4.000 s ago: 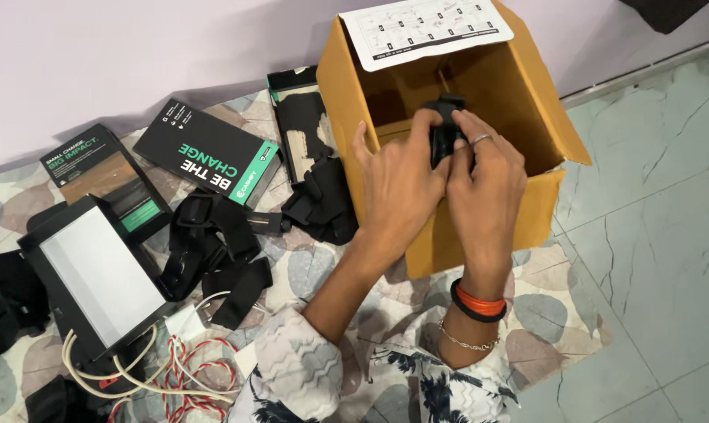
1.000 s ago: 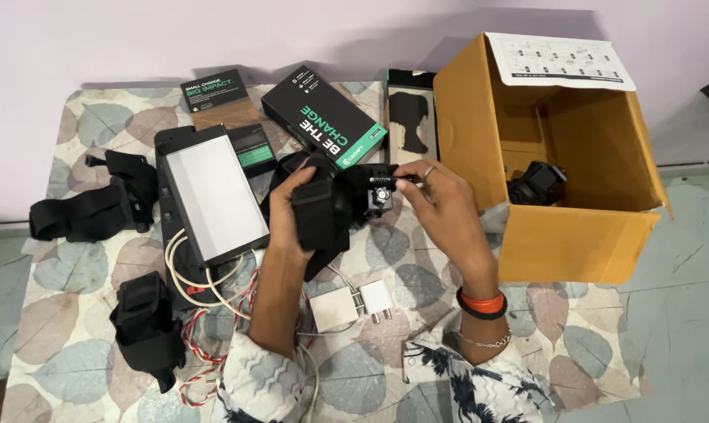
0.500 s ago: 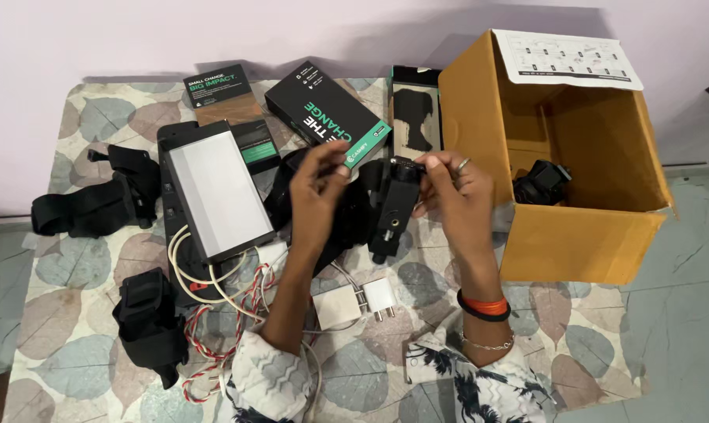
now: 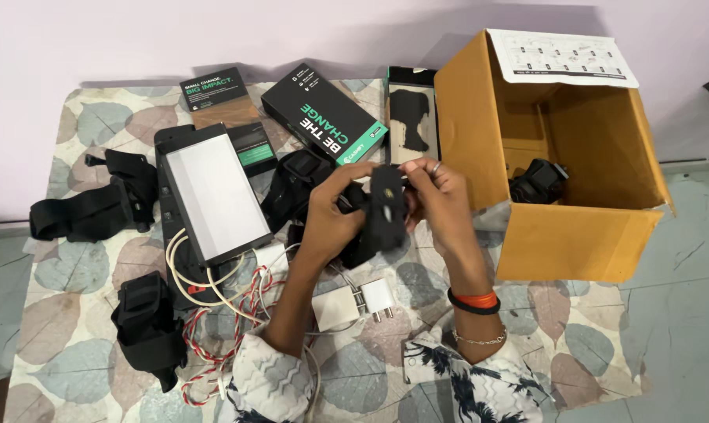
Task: The person assembles a black electronic device with a strap, attaching it to a mounting bracket and placing it into a cardboard box. They then connect a USB cable to a power bank and plug it into the device.
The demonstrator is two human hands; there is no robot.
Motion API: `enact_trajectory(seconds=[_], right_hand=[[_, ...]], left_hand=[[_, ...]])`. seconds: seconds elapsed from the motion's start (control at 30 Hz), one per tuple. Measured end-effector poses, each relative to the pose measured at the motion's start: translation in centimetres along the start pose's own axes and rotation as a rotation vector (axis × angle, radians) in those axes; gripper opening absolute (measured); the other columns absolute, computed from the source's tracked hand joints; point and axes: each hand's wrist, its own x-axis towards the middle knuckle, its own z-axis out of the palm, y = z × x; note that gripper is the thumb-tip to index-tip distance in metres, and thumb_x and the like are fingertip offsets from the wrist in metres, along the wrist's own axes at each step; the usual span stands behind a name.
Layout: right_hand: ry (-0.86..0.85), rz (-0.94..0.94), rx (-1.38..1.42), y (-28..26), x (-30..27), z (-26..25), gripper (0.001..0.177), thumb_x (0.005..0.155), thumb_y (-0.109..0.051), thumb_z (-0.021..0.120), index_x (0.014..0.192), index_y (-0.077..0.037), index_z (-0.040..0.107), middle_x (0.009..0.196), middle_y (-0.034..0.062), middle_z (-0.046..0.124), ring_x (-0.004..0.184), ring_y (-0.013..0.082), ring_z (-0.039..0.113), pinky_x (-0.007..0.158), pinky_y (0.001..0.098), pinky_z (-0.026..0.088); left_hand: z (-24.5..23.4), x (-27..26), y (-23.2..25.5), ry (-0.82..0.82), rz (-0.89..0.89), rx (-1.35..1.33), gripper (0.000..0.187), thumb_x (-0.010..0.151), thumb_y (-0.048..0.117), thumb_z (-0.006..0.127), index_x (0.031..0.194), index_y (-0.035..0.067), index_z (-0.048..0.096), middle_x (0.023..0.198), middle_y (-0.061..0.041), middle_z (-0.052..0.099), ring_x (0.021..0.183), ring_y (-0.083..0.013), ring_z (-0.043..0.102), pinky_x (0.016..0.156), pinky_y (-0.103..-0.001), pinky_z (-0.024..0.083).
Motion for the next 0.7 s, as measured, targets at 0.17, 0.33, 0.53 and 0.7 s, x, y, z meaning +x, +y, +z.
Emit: enact_trajectory(seconds=[0.17,0.33,0.53,0.7], right_hand=[[-0.035,-0.045,-0.144,0.3,-0.2,0.4,0.028,0.106,-0.024,0.054,0.095,-0.001,0.068,0.050,-0.0009,0.053,0.038,0.0090,0.054,0.036,0.0228,0.041],[-0.030,-0.096,-0.239,0.8,0.1,0.8,0.028,0.106,-0.022,0.055,0.095,0.001,0.068,0.055,-0.0010,0.054,0.044,0.0075,0.055,0.043,0.0227,0.042],[0.028,-0.183,-0.466,1.5,0.2,1.4,0.028,0.108,-0.025,0.052,0.120,-0.004,0.066,0.076,-0.0001,0.058,0.068,0.0078,0.057,0.060,0.0257,0.048],[-0.088,-0.217,-0.574,2.0,0.2,1.9,0.046,0.098,-0.030,0.064,0.136,-0.005,0.058,0.105,0.0036,0.071,0.097,0.0169,0.071,0.080,0.0318,0.055]], left_hand=[[0.1,-0.6,-1.7,0.057,-0.140,-0.050,0.026,0.086,-0.001,0.075,0.110,-0.001,0.067,0.090,0.000,0.067,0.084,-0.0035,0.057,0.074,-0.022,0.049],[0.2,-0.8,-2.6,0.123,-0.171,0.023,0.014,0.089,0.001,0.076,0.099,-0.002,0.067,0.079,0.000,0.062,0.076,-0.0032,0.050,0.066,-0.022,0.044],[0.9,-0.6,-3.1,0.355,-0.122,0.215,0.019,0.082,0.005,0.075,0.091,-0.001,0.059,0.075,-0.004,0.061,0.071,-0.0067,0.055,0.066,-0.026,0.048],[1.7,-1.0,-2.7,0.397,-0.258,0.433,0.042,0.076,0.024,0.088,0.088,0.002,0.053,0.071,-0.014,0.063,0.062,-0.0218,0.062,0.061,-0.034,0.051]])
